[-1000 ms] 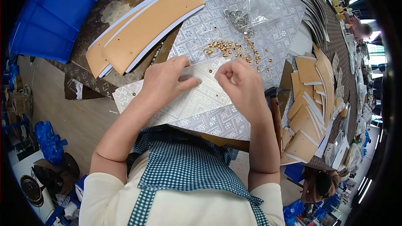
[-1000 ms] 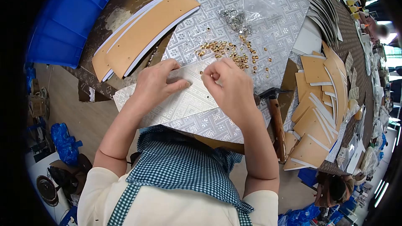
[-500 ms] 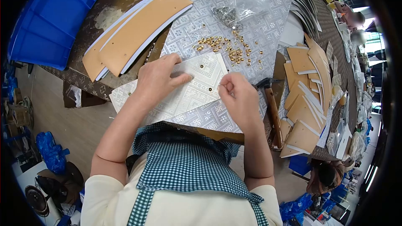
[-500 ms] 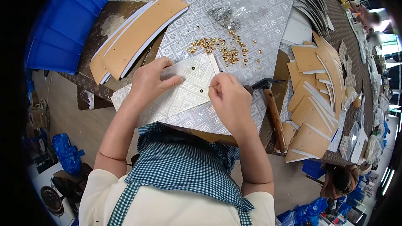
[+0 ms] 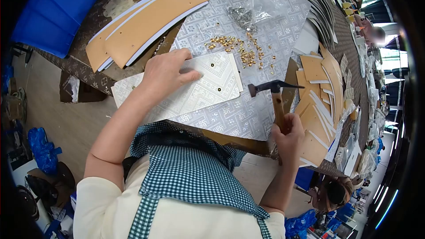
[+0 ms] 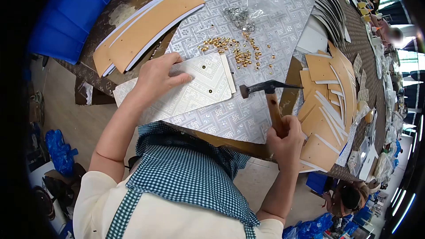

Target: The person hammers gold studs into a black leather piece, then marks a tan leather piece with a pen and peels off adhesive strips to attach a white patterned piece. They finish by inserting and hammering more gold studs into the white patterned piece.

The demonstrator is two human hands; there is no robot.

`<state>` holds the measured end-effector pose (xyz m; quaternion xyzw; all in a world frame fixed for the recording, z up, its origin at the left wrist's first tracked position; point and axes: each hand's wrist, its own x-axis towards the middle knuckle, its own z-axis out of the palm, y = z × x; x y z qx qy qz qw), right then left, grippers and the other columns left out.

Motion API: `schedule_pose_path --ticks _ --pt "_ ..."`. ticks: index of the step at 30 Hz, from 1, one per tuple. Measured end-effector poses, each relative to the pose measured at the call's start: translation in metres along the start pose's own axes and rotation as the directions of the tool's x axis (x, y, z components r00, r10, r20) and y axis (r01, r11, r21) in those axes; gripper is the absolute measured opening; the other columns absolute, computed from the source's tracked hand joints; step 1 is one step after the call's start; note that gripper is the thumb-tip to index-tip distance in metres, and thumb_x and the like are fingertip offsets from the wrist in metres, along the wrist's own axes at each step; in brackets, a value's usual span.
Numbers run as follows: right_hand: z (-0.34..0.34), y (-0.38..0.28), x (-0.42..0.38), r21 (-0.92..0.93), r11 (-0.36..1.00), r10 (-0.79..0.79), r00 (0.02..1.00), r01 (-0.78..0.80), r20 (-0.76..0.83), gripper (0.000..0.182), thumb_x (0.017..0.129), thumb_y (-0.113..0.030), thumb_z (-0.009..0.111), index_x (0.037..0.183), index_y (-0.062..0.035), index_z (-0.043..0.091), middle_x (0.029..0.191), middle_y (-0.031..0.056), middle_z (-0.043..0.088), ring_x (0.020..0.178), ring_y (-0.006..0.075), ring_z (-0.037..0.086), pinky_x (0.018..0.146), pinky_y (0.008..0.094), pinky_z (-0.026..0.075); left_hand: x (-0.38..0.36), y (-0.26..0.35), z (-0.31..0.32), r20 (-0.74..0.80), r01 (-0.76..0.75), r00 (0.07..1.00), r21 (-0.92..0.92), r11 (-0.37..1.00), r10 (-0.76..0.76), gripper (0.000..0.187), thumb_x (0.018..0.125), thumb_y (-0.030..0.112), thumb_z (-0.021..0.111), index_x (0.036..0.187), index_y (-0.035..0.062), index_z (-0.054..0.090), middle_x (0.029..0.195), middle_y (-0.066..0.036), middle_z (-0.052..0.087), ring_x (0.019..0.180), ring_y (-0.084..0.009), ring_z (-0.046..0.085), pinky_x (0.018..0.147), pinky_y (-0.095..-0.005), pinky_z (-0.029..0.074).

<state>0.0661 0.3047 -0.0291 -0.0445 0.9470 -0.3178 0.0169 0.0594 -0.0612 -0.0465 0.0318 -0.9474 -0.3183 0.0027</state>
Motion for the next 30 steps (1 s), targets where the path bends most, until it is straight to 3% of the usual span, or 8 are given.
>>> schedule_pose_path --ticks 3,9,12,13,20,23,28,30 --pt "-0.010 -0.049 -0.020 0.551 0.834 -0.018 0.999 -0.004 0.035 0.039 0.084 -0.002 0.074 0.115 -0.0018 0.050 0.092 0.0096 0.065 0.072 0.0100 0.061 0.065 0.0233 0.051 0.001 0.000 0.001 -0.001 0.009 1.000 -0.015 1.000 -0.009 0.047 0.078 0.040 0.078 0.105 0.0038 0.065 0.096 -0.018 0.070 0.089 -0.0341 0.068 0.077 -0.0424 0.052" --pt "-0.006 -0.076 -0.031 0.450 0.751 -0.348 0.869 0.482 -0.350 0.039 0.094 -0.011 0.068 0.124 0.0035 0.048 0.088 0.0100 0.063 0.074 0.0163 0.061 0.066 0.0280 0.050 0.001 0.000 0.000 0.013 0.034 0.999 -0.019 0.999 -0.033 0.048 0.078 0.041 0.078 0.106 0.0046 0.066 0.095 -0.016 0.070 0.089 -0.0327 0.068 0.077 -0.0420 0.052" --pt "0.012 -0.067 -0.021 -0.405 0.767 -0.511 0.855 0.498 0.084 0.026 0.093 -0.014 0.066 0.113 -0.0017 0.054 0.072 0.0126 0.062 0.059 0.0280 0.061 0.056 0.0364 0.048 0.002 -0.001 0.001 0.022 0.023 1.000 -0.025 0.999 -0.023 0.047 0.078 0.042 0.077 0.106 0.0051 0.066 0.095 -0.015 0.070 0.089 -0.0323 0.068 0.078 -0.0421 0.052" --pt "0.026 -0.077 -0.015 -0.469 0.829 -0.173 0.937 0.305 0.303 0.022 0.090 -0.012 0.067 0.108 -0.0036 0.058 0.070 0.0167 0.062 0.066 0.0347 0.064 0.060 0.0393 0.049 0.001 -0.002 0.002 0.024 0.016 1.000 -0.019 1.000 -0.015 0.047 0.078 0.041 0.077 0.106 0.0052 0.066 0.095 -0.015 0.070 0.089 -0.0322 0.068 0.078 -0.0422 0.052" --pt "-0.010 -0.111 -0.020 0.279 0.909 -0.244 0.938 0.310 -0.247 0.009 0.096 -0.011 0.059 0.099 -0.0035 0.056 0.075 0.0038 0.056 0.061 0.0091 0.053 0.055 0.0238 0.044 0.002 -0.003 0.002 0.028 -0.010 1.000 0.017 1.000 0.010 0.043 0.081 0.041 0.074 0.101 0.0048 0.062 0.094 -0.015 0.069 0.090 -0.0338 0.067 0.076 -0.0451 0.051" --pt "-0.014 -0.116 -0.020 0.507 0.627 -0.370 0.799 0.591 -0.475 0.019 0.100 -0.017 0.058 0.104 0.0012 0.054 0.081 0.0100 0.061 0.061 0.0123 0.057 0.056 0.0218 0.048 0.003 -0.007 0.005 0.012 -0.018 1.000 0.017 1.000 0.018 0.045 0.079 0.042 0.075 0.102 0.0056 0.063 0.093 -0.014 0.068 0.089 -0.0332 0.067 0.075 -0.0445 0.050" --pt "0.031 -0.063 -0.021 -0.383 0.856 -0.241 0.923 0.347 0.299 0.019 0.094 -0.017 0.064 0.098 -0.0012 0.053 0.068 0.0213 0.062 0.061 0.0396 0.064 0.056 0.0448 0.052 0.002 -0.006 0.006 0.008 -0.010 1.000 0.009 1.000 0.010 0.046 0.078 0.043 0.076 0.103 0.0071 0.064 0.094 -0.013 0.069 0.089 -0.0323 0.067 0.075 -0.0435 0.050" --pt "0.021 -0.061 -0.021 -0.267 0.937 -0.150 0.950 0.226 0.275 0.019 0.093 -0.018 0.063 0.099 -0.0025 0.054 0.071 0.0218 0.064 0.064 0.0404 0.065 0.057 0.0459 0.052 0.003 -0.008 0.007 -0.002 -0.024 1.000 -0.012 1.000 0.024 0.046 0.078 0.044 0.076 0.103 0.0074 0.064 0.094 -0.013 0.069 0.089 -0.0323 0.067 0.075 -0.0436 0.051"
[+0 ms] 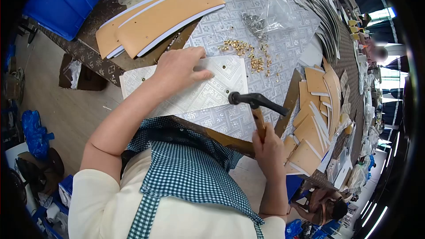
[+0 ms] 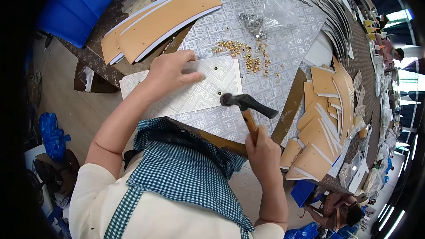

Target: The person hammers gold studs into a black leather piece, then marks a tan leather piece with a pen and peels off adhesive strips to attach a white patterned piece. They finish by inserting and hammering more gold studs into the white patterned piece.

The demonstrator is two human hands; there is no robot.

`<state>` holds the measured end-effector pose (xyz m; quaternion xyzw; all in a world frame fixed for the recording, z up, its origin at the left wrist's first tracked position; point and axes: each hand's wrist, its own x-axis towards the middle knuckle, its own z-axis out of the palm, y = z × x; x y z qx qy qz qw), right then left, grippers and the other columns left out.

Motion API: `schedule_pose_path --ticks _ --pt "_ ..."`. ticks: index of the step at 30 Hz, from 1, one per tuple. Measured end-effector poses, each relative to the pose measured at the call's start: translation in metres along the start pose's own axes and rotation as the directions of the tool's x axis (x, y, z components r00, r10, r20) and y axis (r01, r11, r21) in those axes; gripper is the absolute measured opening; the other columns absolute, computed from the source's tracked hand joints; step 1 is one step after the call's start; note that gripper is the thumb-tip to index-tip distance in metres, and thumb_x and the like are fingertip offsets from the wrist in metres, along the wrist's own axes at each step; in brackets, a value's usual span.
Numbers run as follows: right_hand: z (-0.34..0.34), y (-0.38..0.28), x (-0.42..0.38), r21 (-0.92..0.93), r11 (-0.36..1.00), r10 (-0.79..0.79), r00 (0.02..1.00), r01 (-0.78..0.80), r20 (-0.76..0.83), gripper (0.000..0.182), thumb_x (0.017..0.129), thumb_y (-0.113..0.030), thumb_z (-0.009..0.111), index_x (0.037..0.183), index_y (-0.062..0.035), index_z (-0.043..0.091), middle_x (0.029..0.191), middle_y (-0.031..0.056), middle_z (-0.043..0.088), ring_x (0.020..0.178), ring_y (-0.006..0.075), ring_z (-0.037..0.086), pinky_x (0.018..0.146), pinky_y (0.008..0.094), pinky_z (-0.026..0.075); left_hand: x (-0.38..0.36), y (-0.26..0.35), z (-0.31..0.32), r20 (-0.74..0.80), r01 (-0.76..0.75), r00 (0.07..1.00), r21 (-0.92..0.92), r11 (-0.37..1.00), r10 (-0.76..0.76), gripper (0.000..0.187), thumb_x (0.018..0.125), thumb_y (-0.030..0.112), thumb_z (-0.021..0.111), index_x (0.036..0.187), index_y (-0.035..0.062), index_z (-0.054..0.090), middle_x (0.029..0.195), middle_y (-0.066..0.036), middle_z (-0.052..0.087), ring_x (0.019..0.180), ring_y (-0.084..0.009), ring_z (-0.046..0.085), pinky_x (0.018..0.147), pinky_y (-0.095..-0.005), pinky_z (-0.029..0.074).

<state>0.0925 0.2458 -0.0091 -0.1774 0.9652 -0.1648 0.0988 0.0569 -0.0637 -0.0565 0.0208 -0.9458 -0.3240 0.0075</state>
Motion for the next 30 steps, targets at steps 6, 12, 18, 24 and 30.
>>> schedule_pose_path --ticks 6,12,18,24,30 --pt "-0.021 0.042 -0.005 0.270 0.921 0.284 0.958 -0.282 0.034 0.022 0.088 -0.017 0.064 0.104 -0.0029 0.062 0.080 0.0223 0.065 0.076 0.0404 0.065 0.068 0.0432 0.050 -0.001 -0.003 -0.002 -0.012 -0.016 1.000 -0.061 0.998 0.016 0.044 0.080 0.044 0.075 0.102 0.0076 0.065 0.095 -0.013 0.070 0.090 -0.0315 0.068 0.077 -0.0420 0.052" --pt "-0.016 0.067 0.005 -0.049 0.999 -0.016 0.923 -0.003 -0.385 0.032 0.092 -0.022 0.064 0.117 -0.0030 0.065 0.104 0.0169 0.067 0.089 0.0348 0.064 0.078 0.0432 0.051 0.003 -0.012 -0.011 -0.053 -0.007 0.998 -0.395 0.919 -0.015 0.030 0.089 0.027 0.066 0.105 0.0022 0.067 0.086 -0.014 0.069 0.081 -0.0223 0.066 0.074 -0.0353 0.050" --pt "0.004 0.007 0.031 0.846 0.532 0.035 0.996 0.047 -0.077 0.038 0.093 -0.003 0.057 0.131 0.0018 0.058 0.116 0.0108 0.067 0.086 0.0098 0.062 0.067 0.0223 0.051 0.014 0.011 -0.002 -0.066 -0.042 0.998 -0.769 0.638 -0.014 0.027 0.094 0.017 0.063 0.109 -0.0046 0.065 0.090 0.000 0.067 0.081 -0.0071 0.055 0.074 -0.0255 0.047" --pt "0.056 0.000 0.077 0.966 0.182 0.112 0.973 0.182 -0.204 0.027 0.102 -0.014 0.056 0.119 0.0063 0.060 0.107 0.0086 0.069 0.089 0.0100 0.062 0.080 0.0256 0.050 -0.007 0.040 0.014 0.238 0.157 0.965 -0.860 0.486 0.110 0.029 0.097 0.018 0.064 0.118 -0.0025 0.062 0.101 -0.001 0.066 0.091 -0.0061 0.057 0.082 -0.0248 0.048" --pt "0.049 0.008 0.093 0.957 0.086 0.232 0.928 0.278 -0.290 0.021 0.103 -0.014 0.053 0.110 0.0046 0.061 0.103 0.0055 0.067 0.089 0.0080 0.060 0.079 0.0232 0.048 -0.047 0.030 0.035 0.295 0.172 0.944 -0.824 0.540 0.150 0.038 0.099 0.026 0.063 0.125 -0.0026 0.061 0.102 -0.004 0.068 0.092 -0.0089 0.059 0.080 -0.0277 0.050"
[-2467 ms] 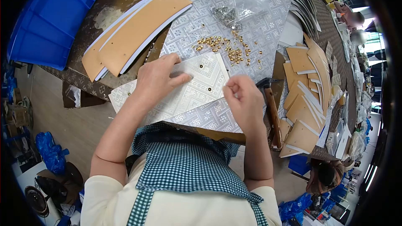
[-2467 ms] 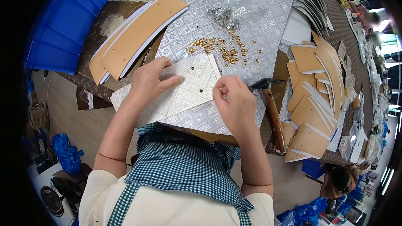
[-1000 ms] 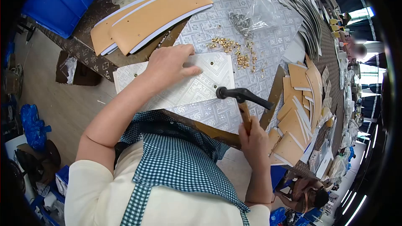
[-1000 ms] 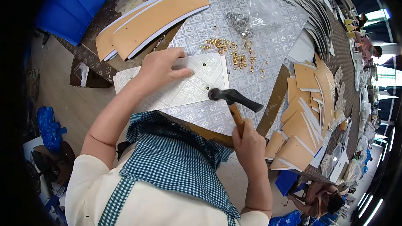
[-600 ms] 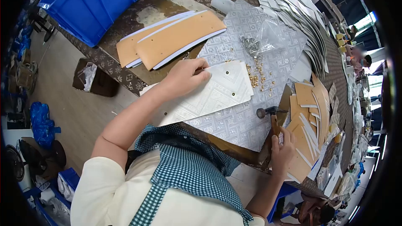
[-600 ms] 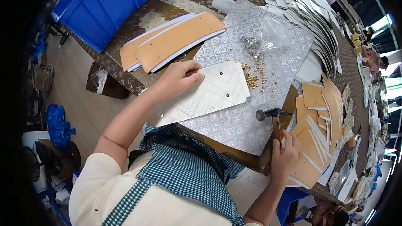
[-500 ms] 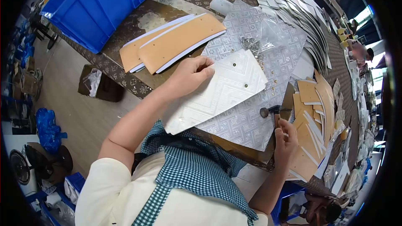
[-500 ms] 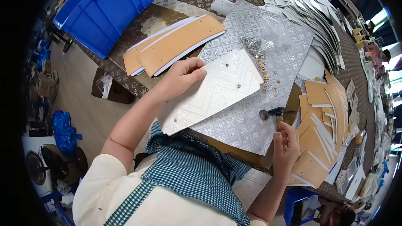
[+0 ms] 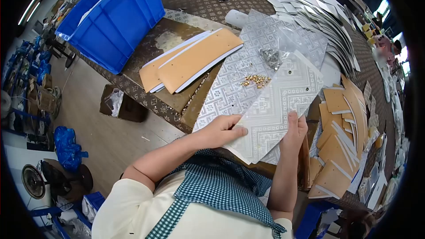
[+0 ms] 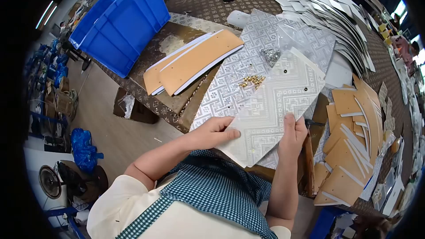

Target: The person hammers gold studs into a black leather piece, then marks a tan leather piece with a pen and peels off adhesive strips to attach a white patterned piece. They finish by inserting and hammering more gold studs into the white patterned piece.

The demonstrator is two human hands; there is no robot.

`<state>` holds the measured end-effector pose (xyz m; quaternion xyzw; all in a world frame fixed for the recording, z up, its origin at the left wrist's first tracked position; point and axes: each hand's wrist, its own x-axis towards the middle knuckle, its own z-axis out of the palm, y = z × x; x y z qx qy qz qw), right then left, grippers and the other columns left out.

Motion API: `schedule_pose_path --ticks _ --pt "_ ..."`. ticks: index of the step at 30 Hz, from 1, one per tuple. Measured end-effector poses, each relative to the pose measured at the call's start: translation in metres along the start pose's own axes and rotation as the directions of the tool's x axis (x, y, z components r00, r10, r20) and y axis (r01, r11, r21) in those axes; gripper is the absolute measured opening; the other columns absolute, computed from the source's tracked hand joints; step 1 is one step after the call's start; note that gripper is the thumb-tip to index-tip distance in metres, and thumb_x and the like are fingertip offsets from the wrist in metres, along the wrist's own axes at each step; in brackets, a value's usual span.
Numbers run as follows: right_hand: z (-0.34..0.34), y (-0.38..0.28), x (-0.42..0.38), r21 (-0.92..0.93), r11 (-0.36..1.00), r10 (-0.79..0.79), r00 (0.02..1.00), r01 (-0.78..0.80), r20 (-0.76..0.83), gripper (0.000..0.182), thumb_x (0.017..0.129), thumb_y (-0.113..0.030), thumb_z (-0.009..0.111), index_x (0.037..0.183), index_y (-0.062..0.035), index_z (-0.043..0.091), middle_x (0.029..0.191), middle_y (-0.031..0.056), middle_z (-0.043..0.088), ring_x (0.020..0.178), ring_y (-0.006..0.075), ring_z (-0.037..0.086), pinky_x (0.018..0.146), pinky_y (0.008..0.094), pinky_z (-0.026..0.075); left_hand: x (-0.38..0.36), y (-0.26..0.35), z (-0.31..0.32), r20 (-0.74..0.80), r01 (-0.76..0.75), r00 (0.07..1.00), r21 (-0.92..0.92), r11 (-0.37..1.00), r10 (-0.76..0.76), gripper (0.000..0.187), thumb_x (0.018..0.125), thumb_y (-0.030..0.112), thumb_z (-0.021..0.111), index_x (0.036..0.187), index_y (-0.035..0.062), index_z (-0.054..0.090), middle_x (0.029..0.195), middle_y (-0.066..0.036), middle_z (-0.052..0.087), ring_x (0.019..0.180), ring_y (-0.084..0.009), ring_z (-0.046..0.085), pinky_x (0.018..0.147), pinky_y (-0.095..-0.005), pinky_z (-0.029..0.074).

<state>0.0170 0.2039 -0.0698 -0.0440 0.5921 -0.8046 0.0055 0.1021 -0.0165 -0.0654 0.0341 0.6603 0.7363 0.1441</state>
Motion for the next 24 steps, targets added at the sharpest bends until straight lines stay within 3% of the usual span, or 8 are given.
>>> schedule_pose_path --ticks 2,8,12,17,20,21,22,24 --pt "-0.008 0.019 -0.004 0.010 0.999 -0.049 0.999 0.049 -0.009 0.024 0.104 -0.019 0.054 0.111 0.0033 0.060 0.099 0.0015 0.064 0.087 0.0046 0.053 0.079 0.0201 0.042 -0.005 0.005 -0.002 -0.033 0.131 0.991 0.029 0.991 -0.130 0.039 0.102 0.028 0.058 0.125 -0.0029 0.060 0.103 -0.004 0.068 0.092 -0.0083 0.059 0.081 -0.0274 0.050" --pt "-0.005 0.000 -0.010 -0.106 0.988 -0.103 0.992 0.111 0.079 0.047 0.106 -0.039 0.047 0.123 0.0035 0.057 0.085 0.0069 0.064 0.062 0.0077 0.054 0.057 0.0192 0.043 0.000 0.002 -0.017 -0.211 -0.030 0.977 -0.020 0.999 0.026 0.047 0.103 0.032 0.057 0.132 -0.0046 0.054 0.115 -0.006 0.065 0.104 -0.0111 0.058 0.091 -0.0276 0.047" --pt "-0.002 -0.001 -0.013 -0.211 0.970 -0.110 0.992 0.120 0.056 0.044 0.107 -0.036 0.044 0.117 0.0032 0.059 0.077 0.0060 0.061 0.057 0.0071 0.051 0.053 0.0198 0.041 -0.004 0.019 -0.024 -0.118 0.003 0.992 -0.295 0.956 -0.039 0.043 0.097 0.012 0.052 0.137 -0.0041 0.051 0.125 -0.007 0.062 0.111 -0.0124 0.057 0.097 -0.0277 0.045" --pt "0.000 0.003 -0.016 -0.218 0.972 -0.072 0.995 0.086 0.069 0.031 0.105 -0.025 0.052 0.116 0.0023 0.061 0.074 0.0027 0.061 0.058 0.0046 0.048 0.054 0.0188 0.039 -0.010 0.038 -0.026 -0.235 -0.132 0.969 -0.245 0.961 0.074 0.046 0.094 0.010 0.052 0.138 -0.0038 0.050 0.126 -0.007 0.061 0.110 -0.0116 0.057 0.097 -0.0275 0.044" --pt "-0.002 0.005 -0.015 -0.246 0.966 -0.057 0.995 0.077 0.088 0.030 0.104 -0.025 0.053 0.115 0.0016 0.062 0.073 0.0016 0.060 0.058 0.0040 0.047 0.054 0.0187 0.039 -0.008 0.077 -0.047 -0.525 -0.283 0.845 -0.269 0.921 0.107 0.053 0.090 0.002 0.049 0.143 -0.0042 0.043 0.130 -0.015 0.060 0.120 -0.0209 0.059 0.104 -0.0351 0.045" --pt "-0.002 0.005 -0.015 -0.258 0.963 -0.053 0.994 0.076 0.094 0.030 0.104 -0.025 0.053 0.115 0.0015 0.062 0.073 0.0015 0.060 0.057 0.0039 0.047 0.053 0.0187 0.039 -0.002 0.092 -0.068 -0.584 -0.447 0.775 -0.235 0.863 0.243 0.051 0.091 0.004 0.047 0.142 -0.0041 0.043 0.132 -0.018 0.059 0.120 -0.0234 0.059 0.105 -0.0367 0.045" --pt "-0.002 0.005 -0.015 -0.272 0.960 -0.047 0.994 0.073 0.100 0.030 0.104 -0.025 0.053 0.115 0.0014 0.062 0.073 0.0015 0.060 0.057 0.0038 0.047 0.053 0.0187 0.039 0.002 0.126 -0.081 -0.708 -0.534 0.601 -0.009 0.845 0.372 0.047 0.093 0.007 0.047 0.140 -0.0033 0.045 0.131 -0.016 0.059 0.120 -0.0244 0.059 0.105 -0.0367 0.045" --pt "-0.002 0.005 -0.015 -0.297 0.953 -0.037 0.994 0.065 0.101 0.027 0.104 -0.023 0.054 0.115 -0.0001 0.063 0.072 0.0011 0.059 0.057 0.0035 0.047 0.053 0.0188 0.038 0.002 0.187 -0.127 -0.749 -0.666 0.479 0.029 0.746 0.457 0.039 0.103 0.023 0.046 0.135 0.0013 0.050 0.129 -0.013 0.062 0.119 -0.0280 0.060 0.102 -0.0447 0.049"
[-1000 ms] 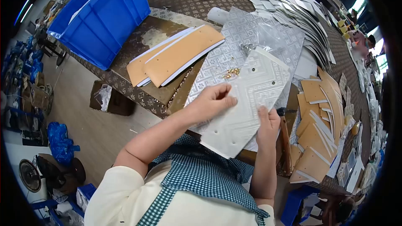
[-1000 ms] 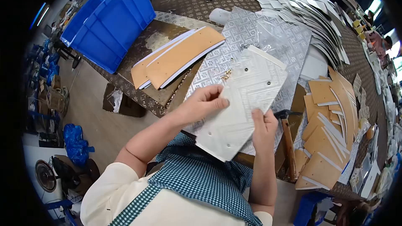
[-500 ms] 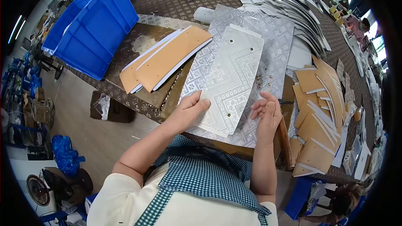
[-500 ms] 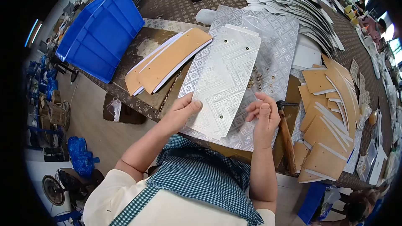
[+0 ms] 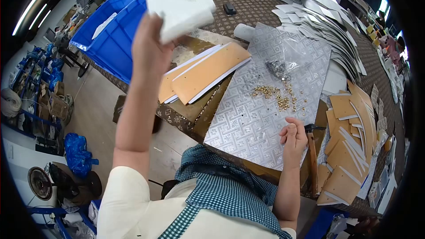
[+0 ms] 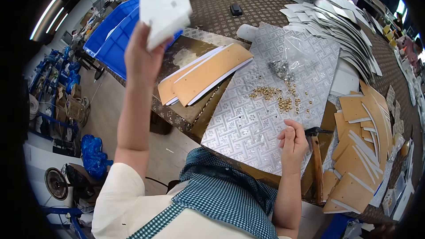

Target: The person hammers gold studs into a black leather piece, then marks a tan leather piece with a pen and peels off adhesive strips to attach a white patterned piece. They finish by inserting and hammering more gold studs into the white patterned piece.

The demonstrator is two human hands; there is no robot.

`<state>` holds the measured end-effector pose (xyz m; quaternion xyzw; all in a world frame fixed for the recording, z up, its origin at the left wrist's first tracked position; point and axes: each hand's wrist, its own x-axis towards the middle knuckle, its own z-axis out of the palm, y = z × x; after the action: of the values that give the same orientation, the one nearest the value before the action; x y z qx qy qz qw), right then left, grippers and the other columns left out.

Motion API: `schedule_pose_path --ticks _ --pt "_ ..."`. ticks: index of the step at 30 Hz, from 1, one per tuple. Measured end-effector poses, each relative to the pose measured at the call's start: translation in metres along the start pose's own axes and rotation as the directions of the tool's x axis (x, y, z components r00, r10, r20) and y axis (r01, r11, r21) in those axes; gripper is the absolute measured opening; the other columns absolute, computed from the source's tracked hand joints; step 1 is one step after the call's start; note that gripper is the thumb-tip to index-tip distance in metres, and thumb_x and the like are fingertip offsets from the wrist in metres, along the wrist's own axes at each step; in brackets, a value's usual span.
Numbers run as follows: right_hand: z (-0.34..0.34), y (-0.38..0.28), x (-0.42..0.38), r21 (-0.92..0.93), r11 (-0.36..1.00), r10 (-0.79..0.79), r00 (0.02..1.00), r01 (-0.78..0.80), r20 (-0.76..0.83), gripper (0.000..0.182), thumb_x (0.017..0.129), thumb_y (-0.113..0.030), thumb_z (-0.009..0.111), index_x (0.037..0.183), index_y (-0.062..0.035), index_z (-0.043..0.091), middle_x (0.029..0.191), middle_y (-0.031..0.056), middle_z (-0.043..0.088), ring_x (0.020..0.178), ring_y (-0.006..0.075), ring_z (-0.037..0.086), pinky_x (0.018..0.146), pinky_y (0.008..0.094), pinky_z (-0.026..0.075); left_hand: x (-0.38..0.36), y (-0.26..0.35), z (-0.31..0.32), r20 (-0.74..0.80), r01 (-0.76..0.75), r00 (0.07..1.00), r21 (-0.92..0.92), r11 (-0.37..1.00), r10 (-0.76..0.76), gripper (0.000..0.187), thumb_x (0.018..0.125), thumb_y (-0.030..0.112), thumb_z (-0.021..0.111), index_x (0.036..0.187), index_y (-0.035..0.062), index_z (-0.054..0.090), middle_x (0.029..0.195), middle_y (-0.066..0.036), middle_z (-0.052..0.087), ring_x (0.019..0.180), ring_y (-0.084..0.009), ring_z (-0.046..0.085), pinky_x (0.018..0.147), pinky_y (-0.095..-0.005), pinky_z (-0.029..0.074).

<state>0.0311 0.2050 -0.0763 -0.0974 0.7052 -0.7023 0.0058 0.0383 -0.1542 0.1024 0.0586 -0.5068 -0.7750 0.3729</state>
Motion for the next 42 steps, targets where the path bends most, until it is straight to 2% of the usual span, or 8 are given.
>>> schedule_pose_path --ticks 2,8,12,15,30,33,37,42 --pt "0.001 0.002 -0.001 -0.004 1.000 0.018 1.000 -0.018 0.002 0.026 0.103 -0.022 0.055 0.114 -0.0008 0.064 0.072 0.0007 0.059 0.057 0.0034 0.047 0.052 0.0188 0.038 0.059 0.029 -0.020 0.166 -0.221 0.960 -0.046 0.974 0.225 0.054 0.108 0.039 0.033 0.139 -0.0045 0.041 0.135 -0.025 0.054 0.125 -0.0362 0.055 0.098 -0.0488 0.052" --pt "0.002 0.003 -0.001 -0.076 0.995 0.059 0.998 -0.060 -0.005 0.021 0.102 -0.019 0.058 0.108 -0.0018 0.067 0.070 -0.0005 0.060 0.057 0.0028 0.048 0.051 0.0190 0.038 0.044 -0.041 -0.054 0.227 0.010 0.965 0.455 0.890 -0.127 0.062 0.101 0.037 0.057 0.150 0.0032 0.038 0.132 -0.014 0.061 0.120 -0.0261 0.059 0.099 -0.0378 0.047" --pt "0.003 0.004 0.000 -0.116 0.993 0.037 0.999 -0.037 -0.005 0.020 0.101 -0.018 0.059 0.105 -0.0010 0.068 0.069 -0.0004 0.061 0.055 0.0026 0.049 0.050 0.0194 0.038 -0.007 -0.116 -0.066 0.360 -0.416 0.847 0.907 -0.067 -0.391 0.111 0.074 0.061 0.076 0.158 0.0128 0.024 0.153 -0.027 0.033 0.146 -0.0405 0.024 0.117 -0.0493 0.026" --pt "0.004 0.003 -0.001 -0.095 0.995 0.042 0.999 -0.043 -0.012 0.020 0.101 -0.018 0.059 0.105 -0.0009 0.068 0.069 -0.0004 0.061 0.055 0.0025 0.049 0.050 0.0195 0.038 -0.030 -0.132 -0.061 0.296 -0.432 0.840 0.872 -0.229 -0.455 0.107 0.070 0.062 0.077 0.155 0.0136 0.033 0.154 -0.023 0.034 0.144 -0.0385 0.028 0.113 -0.0502 0.030" --pt "0.005 0.000 -0.002 -0.146 0.989 -0.022 1.000 0.020 -0.008 0.019 0.102 -0.018 0.058 0.102 -0.0014 0.068 0.067 -0.0021 0.060 0.055 0.0022 0.047 0.051 0.0191 0.038 0.029 -0.055 -0.079 0.284 -0.289 0.954 0.957 0.041 0.094 0.039 0.101 0.029 0.045 0.098 -0.0030 0.066 0.081 -0.028 0.062 0.074 -0.0433 0.063 0.067 -0.0476 0.048" --pt "0.001 0.008 -0.005 -0.216 0.976 -0.001 1.000 -0.004 -0.024 0.019 0.091 -0.011 0.070 0.107 -0.0014 0.068 0.089 0.0049 0.067 0.069 0.0083 0.058 0.060 0.0243 0.048 0.033 -0.039 -0.101 0.142 -0.212 0.975 0.835 0.508 0.174 0.038 0.102 0.028 0.049 0.094 -0.0052 0.067 0.074 -0.007 0.065 0.069 -0.0149 0.057 0.066 -0.0326 0.045" --pt "0.019 -0.013 -0.005 -0.443 0.823 -0.342 0.933 0.357 0.116 0.070 0.071 -0.009 0.083 0.134 -0.0064 0.054 0.135 0.0132 0.053 0.099 0.0229 0.060 0.078 0.0326 0.053 -0.024 -0.050 -0.060 -0.314 0.119 0.949 0.391 0.913 0.011 0.035 0.094 0.025 0.064 0.110 -0.0066 0.066 0.105 -0.008 0.064 0.105 -0.0151 0.058 0.089 -0.0310 0.048" --pt "0.031 -0.031 -0.016 -0.596 0.433 -0.615 0.705 0.676 0.352 0.082 0.069 -0.011 0.083 0.143 -0.0122 0.049 0.151 0.0207 0.040 0.128 0.0372 0.047 0.103 0.0432 0.042 -0.121 -0.100 -0.010 0.005 0.421 0.898 0.277 0.864 -0.439 0.027 0.097 0.027 0.056 0.086 0.0034 0.065 0.080 0.002 0.058 0.070 -0.0084 0.050 0.062 -0.0271 0.040"
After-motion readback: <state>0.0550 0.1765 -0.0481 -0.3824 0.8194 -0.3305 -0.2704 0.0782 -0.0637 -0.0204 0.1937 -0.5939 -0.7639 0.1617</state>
